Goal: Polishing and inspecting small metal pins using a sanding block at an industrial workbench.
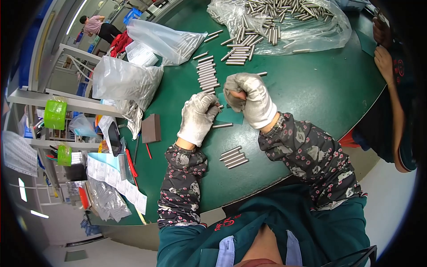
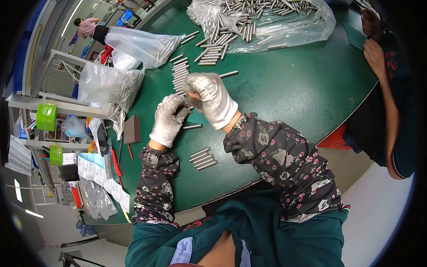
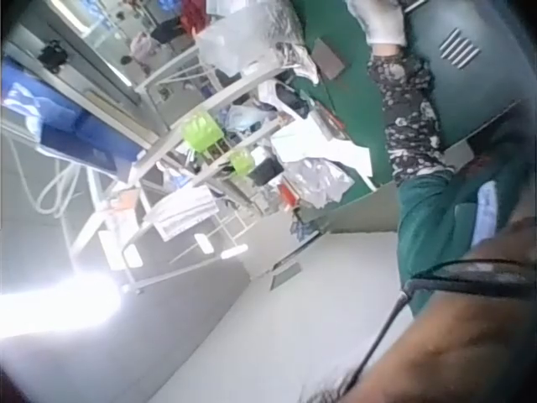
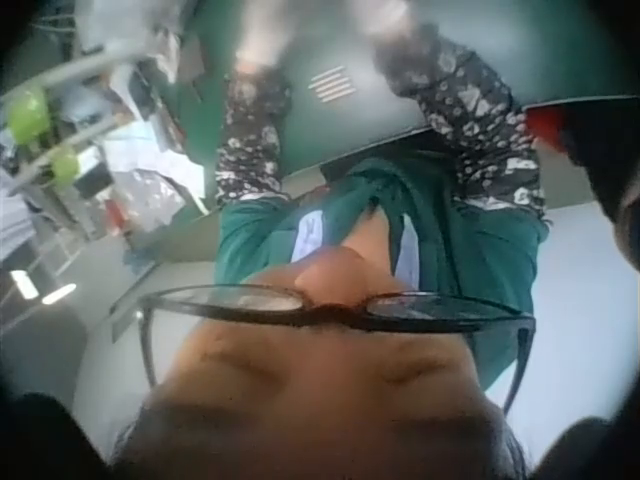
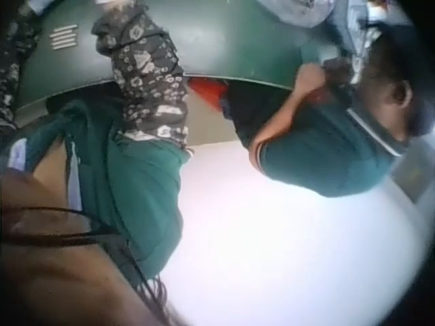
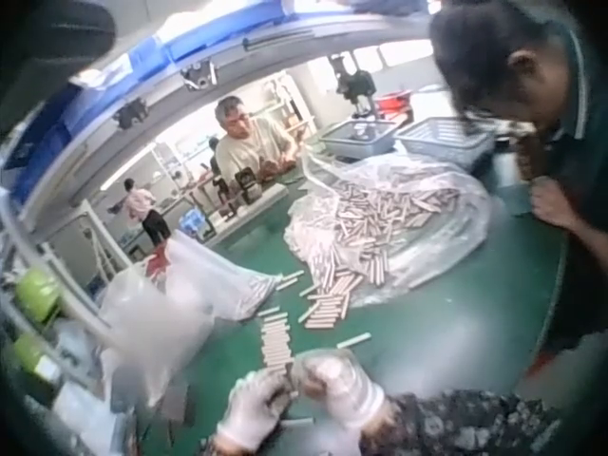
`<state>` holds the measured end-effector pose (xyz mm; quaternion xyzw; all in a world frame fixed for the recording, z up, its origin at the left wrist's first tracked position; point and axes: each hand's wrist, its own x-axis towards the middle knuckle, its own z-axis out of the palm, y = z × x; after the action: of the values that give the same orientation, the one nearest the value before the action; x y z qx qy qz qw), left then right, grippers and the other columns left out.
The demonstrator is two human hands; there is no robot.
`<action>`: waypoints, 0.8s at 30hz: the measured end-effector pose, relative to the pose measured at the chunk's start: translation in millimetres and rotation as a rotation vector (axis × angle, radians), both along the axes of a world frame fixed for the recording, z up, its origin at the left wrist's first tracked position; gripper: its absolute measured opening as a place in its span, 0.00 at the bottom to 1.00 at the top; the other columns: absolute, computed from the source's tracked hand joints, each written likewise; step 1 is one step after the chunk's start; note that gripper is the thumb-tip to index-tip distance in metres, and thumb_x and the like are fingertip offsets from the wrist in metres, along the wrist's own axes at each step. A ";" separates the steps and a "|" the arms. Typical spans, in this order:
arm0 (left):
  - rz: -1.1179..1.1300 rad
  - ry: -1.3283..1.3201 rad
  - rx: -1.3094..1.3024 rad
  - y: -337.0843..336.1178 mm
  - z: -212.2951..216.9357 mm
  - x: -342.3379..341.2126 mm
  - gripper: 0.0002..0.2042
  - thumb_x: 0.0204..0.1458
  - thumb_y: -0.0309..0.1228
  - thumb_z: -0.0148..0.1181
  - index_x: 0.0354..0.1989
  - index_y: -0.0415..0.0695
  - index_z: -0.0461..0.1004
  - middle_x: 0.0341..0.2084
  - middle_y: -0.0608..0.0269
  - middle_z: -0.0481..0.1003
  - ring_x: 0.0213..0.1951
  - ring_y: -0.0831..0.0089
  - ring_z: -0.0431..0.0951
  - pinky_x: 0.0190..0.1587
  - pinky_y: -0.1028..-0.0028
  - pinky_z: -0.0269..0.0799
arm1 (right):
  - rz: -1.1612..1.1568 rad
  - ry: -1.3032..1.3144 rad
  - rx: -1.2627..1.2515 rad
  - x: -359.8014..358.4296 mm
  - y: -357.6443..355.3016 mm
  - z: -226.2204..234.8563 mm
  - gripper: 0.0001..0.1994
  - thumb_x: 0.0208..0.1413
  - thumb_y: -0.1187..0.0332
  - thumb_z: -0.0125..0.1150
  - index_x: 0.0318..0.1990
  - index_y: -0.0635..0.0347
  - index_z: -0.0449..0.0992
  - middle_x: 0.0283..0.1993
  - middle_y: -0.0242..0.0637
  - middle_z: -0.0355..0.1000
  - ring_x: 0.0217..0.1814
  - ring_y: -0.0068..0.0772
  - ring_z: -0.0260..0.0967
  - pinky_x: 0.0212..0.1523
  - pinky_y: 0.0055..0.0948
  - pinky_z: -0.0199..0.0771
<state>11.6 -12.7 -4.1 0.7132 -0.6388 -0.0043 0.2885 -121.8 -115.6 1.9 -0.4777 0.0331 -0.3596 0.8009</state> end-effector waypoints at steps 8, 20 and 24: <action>0.159 -0.193 -0.185 4.1 22.1 -3.0 0.10 0.31 0.25 0.64 0.26 0.47 0.74 0.27 0.63 0.72 0.32 0.63 0.70 0.35 0.68 0.67 | 0.024 -0.014 0.031 0.2 -1.6 -1.1 0.22 0.56 0.53 0.38 0.13 0.54 0.52 0.12 0.26 0.46 0.13 0.20 0.43 0.15 0.21 0.44; 0.002 -0.113 0.127 8.7 26.2 -6.8 0.09 0.32 0.23 0.64 0.25 0.43 0.72 0.25 0.63 0.71 0.30 0.63 0.70 0.33 0.69 0.66 | 0.019 0.004 0.067 2.0 -1.3 0.3 0.22 0.56 0.52 0.37 0.13 0.53 0.53 0.11 0.27 0.46 0.13 0.21 0.42 0.14 0.21 0.44; 0.052 -0.109 0.059 6.9 13.3 -1.9 0.10 0.32 0.22 0.63 0.26 0.43 0.72 0.25 0.63 0.71 0.31 0.64 0.71 0.33 0.69 0.67 | -0.002 0.019 0.093 0.8 -1.6 1.7 0.22 0.55 0.53 0.37 0.13 0.53 0.53 0.11 0.27 0.47 0.12 0.21 0.42 0.14 0.21 0.44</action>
<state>9.7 -5.9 9.2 0.7370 -0.6344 0.0232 0.2322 -121.0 -117.1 3.5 -0.4434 0.0581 -0.3541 0.8214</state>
